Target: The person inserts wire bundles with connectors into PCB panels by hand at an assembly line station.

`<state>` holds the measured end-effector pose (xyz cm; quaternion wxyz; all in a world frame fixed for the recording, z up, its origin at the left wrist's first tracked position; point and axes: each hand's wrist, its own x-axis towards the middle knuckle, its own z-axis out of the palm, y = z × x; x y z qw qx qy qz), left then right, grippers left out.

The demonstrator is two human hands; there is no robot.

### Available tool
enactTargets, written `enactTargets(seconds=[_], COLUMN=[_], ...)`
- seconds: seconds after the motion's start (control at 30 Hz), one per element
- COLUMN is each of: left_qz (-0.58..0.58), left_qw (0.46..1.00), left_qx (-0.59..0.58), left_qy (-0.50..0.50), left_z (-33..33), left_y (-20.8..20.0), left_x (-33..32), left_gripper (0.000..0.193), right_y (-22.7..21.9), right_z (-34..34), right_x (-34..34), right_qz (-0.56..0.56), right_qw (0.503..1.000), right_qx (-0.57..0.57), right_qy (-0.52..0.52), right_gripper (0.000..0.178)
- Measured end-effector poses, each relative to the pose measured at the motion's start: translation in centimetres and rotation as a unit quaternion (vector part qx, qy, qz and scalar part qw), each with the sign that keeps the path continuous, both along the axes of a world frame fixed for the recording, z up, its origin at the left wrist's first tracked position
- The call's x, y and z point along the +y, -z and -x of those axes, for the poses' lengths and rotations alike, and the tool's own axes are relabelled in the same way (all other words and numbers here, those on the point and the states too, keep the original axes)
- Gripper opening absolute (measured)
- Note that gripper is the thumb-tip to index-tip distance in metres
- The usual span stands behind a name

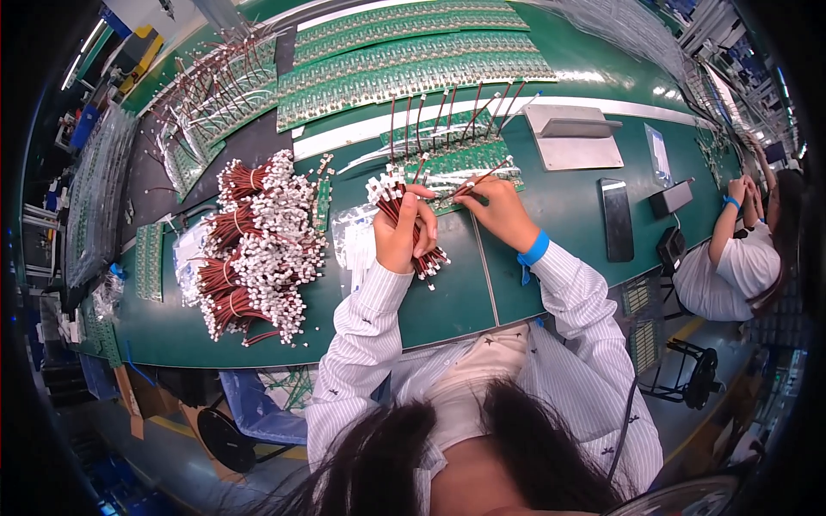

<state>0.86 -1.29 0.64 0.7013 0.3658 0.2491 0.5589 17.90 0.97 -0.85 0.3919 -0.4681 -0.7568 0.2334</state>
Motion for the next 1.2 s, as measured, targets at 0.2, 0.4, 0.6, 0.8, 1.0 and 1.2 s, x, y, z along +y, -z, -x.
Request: enactTargets(seconds=[0.2,0.4,0.6,0.8,1.0,1.2], left_qz=[-0.002,0.003,0.01,0.017,0.014,0.02], left_qw=[1.0,1.0,1.0,1.0,1.0,0.999], left_qx=[-0.007,0.004,0.001,-0.005,-0.003,0.02], left_qy=[0.006,0.001,-0.001,0.003,0.008,0.021], left_z=[0.1,0.1,0.0,0.0,-0.1,-0.4], left_y=[0.1,0.0,0.1,0.1,0.6,1.0], left_x=[0.1,0.1,0.1,0.1,0.4,0.7], left_gripper=[0.028,0.028,0.028,0.027,0.027,0.029], right_y=[0.2,0.7,1.3,2.1,1.8,1.9], right_z=[0.1,0.7,1.1,1.0,1.4,1.4], right_x=[0.2,0.2,-0.7,-0.8,-0.2,1.2], right_qz=[-0.023,-0.064,-0.122,-0.149,-0.193,-0.193], right_qw=[0.999,0.993,0.98,0.97,0.96,0.968], right_qx=[-0.04,-0.1,-0.152,-0.189,-0.202,-0.159], right_qy=[-0.005,0.013,0.035,0.019,0.023,0.033], right_gripper=[0.007,0.006,0.008,0.01,0.017,0.011])
